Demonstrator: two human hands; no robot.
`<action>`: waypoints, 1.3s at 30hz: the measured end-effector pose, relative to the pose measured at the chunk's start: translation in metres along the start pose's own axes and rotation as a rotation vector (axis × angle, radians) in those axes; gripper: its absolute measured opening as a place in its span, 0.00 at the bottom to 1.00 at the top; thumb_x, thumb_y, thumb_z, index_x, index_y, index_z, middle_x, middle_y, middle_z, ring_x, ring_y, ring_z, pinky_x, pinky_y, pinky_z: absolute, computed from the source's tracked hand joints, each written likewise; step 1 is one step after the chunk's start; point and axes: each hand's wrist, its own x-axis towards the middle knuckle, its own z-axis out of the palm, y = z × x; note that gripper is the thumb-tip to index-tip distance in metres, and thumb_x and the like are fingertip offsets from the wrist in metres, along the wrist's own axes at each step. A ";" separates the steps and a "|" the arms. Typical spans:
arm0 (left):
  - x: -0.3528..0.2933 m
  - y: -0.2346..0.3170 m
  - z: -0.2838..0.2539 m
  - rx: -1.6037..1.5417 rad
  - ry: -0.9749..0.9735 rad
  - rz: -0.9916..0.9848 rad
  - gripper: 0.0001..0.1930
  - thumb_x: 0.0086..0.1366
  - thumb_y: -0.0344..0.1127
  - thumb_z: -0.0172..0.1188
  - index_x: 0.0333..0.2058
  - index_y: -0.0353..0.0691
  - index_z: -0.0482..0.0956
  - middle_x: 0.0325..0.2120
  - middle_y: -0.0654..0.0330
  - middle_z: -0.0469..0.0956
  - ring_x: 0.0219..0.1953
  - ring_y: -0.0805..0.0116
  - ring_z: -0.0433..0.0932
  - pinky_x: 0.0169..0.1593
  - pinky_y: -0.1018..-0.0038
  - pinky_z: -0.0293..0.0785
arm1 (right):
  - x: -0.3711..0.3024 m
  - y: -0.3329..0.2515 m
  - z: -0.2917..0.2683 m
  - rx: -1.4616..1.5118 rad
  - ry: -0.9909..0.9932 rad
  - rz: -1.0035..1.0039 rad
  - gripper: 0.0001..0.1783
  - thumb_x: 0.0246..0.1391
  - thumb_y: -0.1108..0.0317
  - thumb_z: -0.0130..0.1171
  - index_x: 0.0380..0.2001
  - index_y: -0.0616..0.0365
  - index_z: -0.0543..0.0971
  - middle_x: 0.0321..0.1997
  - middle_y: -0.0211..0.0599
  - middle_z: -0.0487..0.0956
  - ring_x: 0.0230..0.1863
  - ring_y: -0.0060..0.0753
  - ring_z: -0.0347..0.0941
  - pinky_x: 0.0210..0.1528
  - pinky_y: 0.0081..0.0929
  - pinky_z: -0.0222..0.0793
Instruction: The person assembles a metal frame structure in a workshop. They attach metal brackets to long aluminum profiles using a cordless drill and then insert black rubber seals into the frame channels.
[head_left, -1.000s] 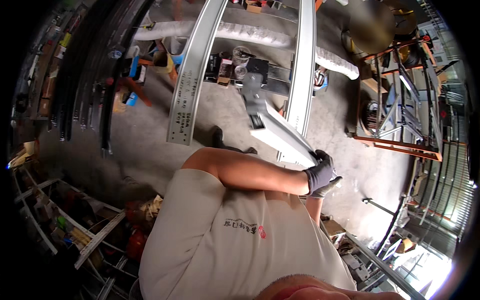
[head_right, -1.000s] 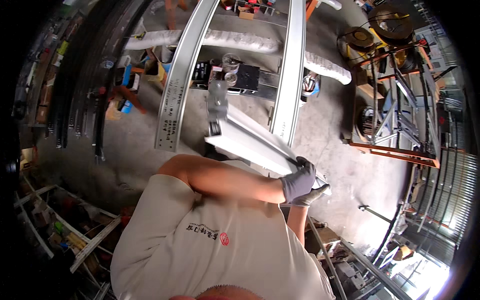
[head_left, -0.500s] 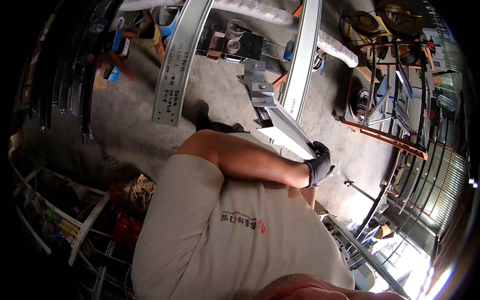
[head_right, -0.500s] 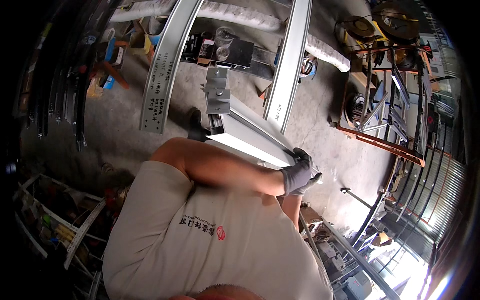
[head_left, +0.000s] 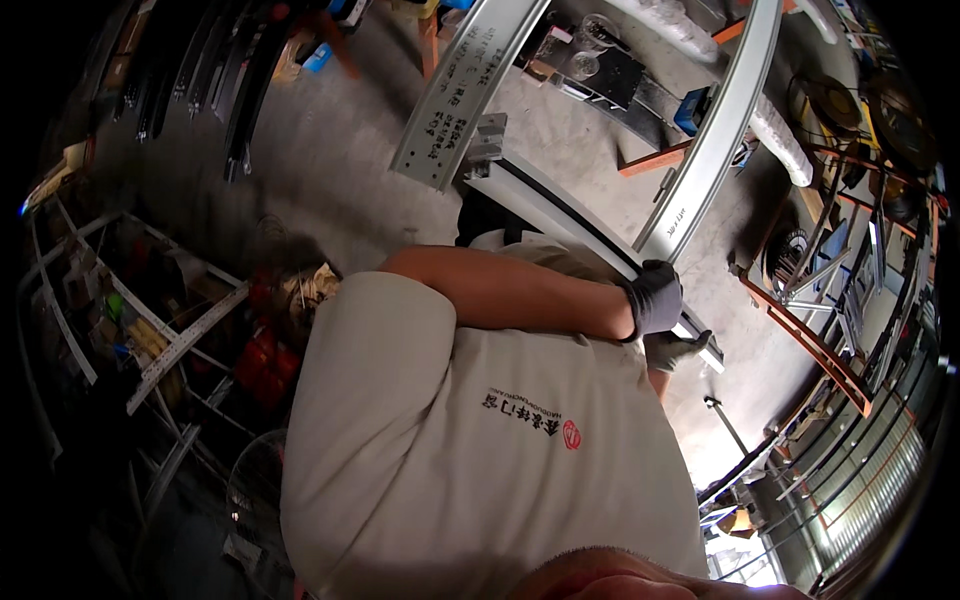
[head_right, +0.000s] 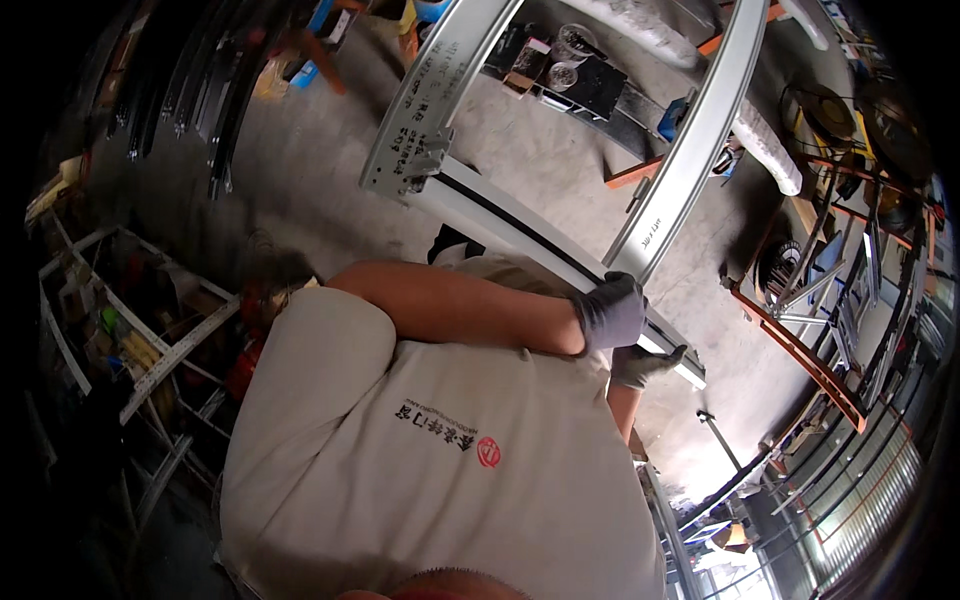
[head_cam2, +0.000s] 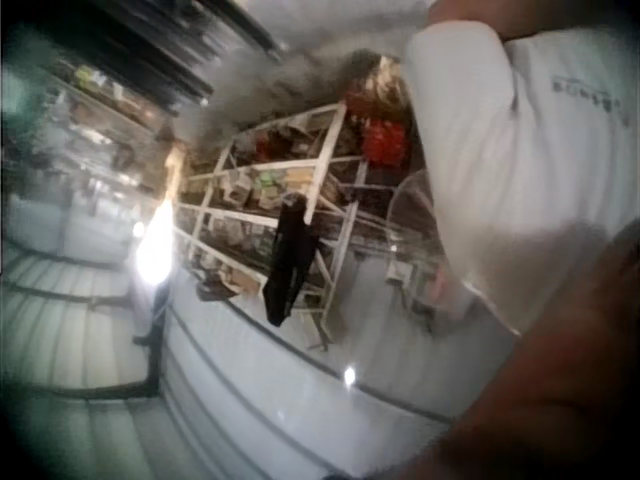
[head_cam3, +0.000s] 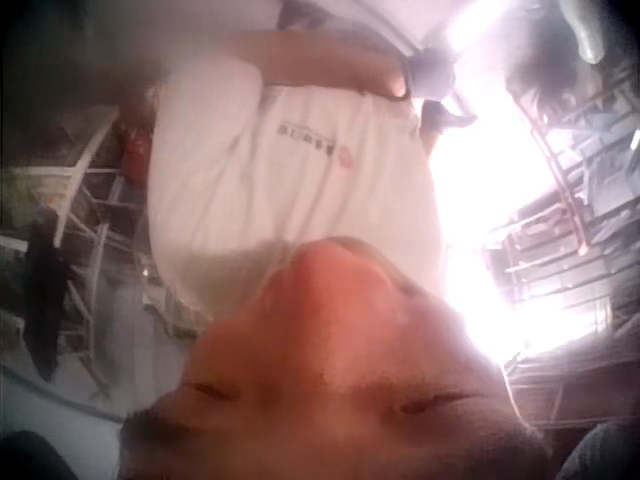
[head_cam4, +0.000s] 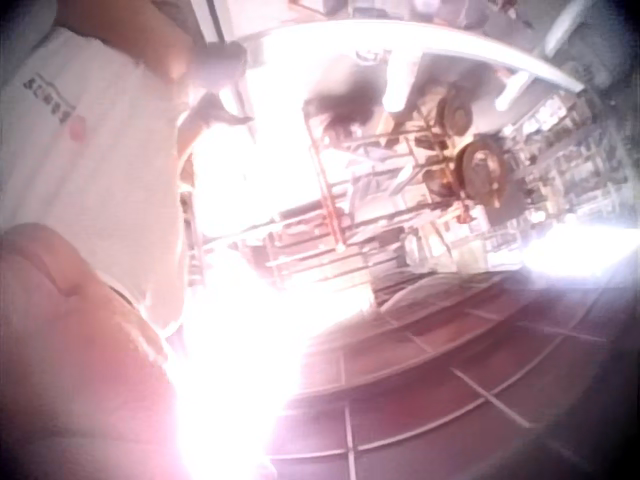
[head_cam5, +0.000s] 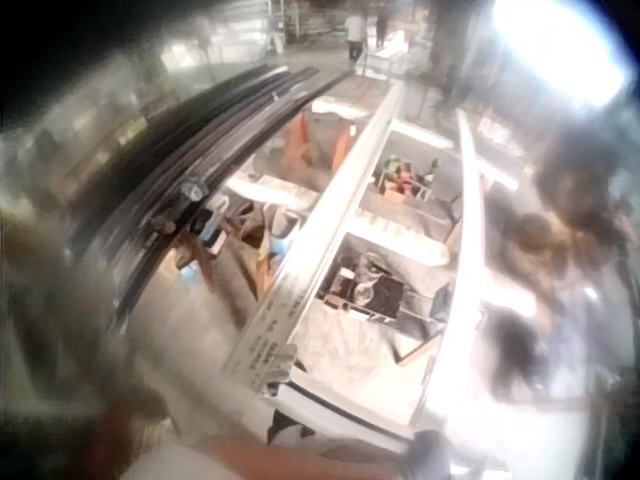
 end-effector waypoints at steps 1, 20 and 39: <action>-0.007 -0.008 -0.002 -0.013 0.031 -0.021 0.14 0.61 0.43 0.59 0.38 0.42 0.86 0.32 0.55 0.82 0.34 0.52 0.82 0.34 0.47 0.76 | 0.006 0.007 0.000 -0.035 0.059 -0.056 0.43 0.55 0.37 0.56 0.65 0.56 0.68 0.64 0.47 0.73 0.62 0.49 0.69 0.67 0.51 0.64; -0.287 -0.126 -0.044 -0.616 0.938 -1.007 0.10 0.66 0.39 0.64 0.30 0.41 0.80 0.23 0.62 0.77 0.26 0.67 0.77 0.32 0.70 0.74 | -0.005 0.000 0.079 -0.056 -0.223 0.074 0.32 0.52 0.43 0.55 0.51 0.58 0.82 0.54 0.48 0.82 0.58 0.56 0.77 0.69 0.59 0.67; -0.351 -0.177 0.033 -1.641 0.644 -1.438 0.17 0.75 0.48 0.56 0.39 0.38 0.82 0.24 0.65 0.78 0.22 0.78 0.75 0.25 0.78 0.70 | 0.029 0.000 0.062 -0.403 -0.390 -0.052 0.33 0.50 0.43 0.54 0.52 0.54 0.83 0.55 0.46 0.82 0.60 0.57 0.77 0.71 0.60 0.66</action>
